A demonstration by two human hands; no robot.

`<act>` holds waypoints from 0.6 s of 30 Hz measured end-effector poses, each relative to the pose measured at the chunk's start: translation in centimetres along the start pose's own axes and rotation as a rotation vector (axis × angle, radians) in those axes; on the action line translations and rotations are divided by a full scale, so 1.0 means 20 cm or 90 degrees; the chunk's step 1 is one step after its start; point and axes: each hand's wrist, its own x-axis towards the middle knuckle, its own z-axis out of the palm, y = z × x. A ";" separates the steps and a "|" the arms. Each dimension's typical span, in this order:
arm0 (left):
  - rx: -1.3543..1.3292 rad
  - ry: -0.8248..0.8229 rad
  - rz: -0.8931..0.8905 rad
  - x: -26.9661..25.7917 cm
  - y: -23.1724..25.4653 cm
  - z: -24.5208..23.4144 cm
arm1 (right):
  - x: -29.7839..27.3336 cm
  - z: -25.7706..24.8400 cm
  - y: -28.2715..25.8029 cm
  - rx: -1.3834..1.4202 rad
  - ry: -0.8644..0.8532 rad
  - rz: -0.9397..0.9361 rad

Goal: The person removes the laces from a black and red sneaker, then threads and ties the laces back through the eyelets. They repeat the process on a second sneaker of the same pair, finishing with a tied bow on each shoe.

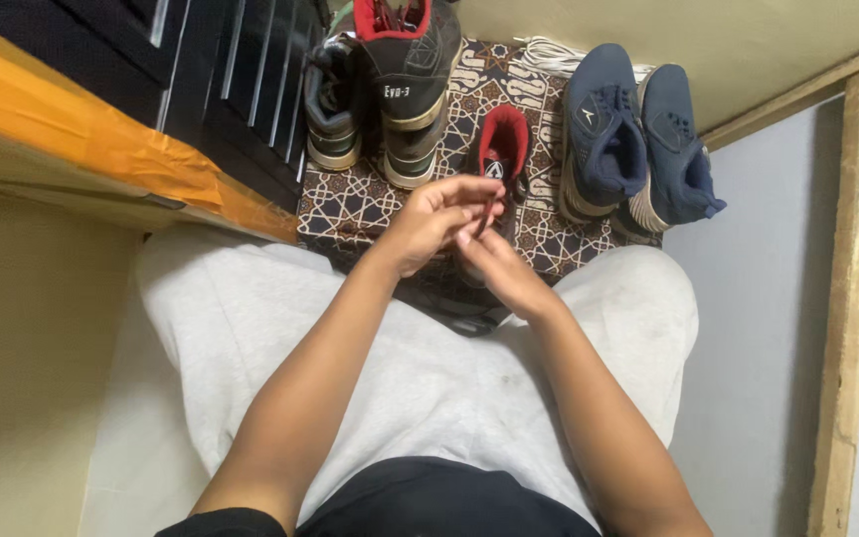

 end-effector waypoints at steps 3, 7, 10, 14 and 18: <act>-0.068 0.037 0.061 0.00 0.02 -0.01 | -0.01 -0.03 -0.03 -0.008 -0.079 -0.011; -0.109 0.177 0.103 0.00 0.06 -0.10 | -0.04 -0.18 -0.09 0.050 -0.070 0.095; -0.210 0.237 0.127 -0.01 0.08 -0.19 | -0.08 -0.34 -0.12 0.012 0.006 0.090; -0.336 0.265 0.156 0.01 0.04 -0.29 | -0.10 -0.53 -0.09 0.118 0.143 0.029; -0.279 0.264 0.131 0.03 -0.02 -0.34 | -0.11 -0.62 -0.04 0.334 0.209 -0.091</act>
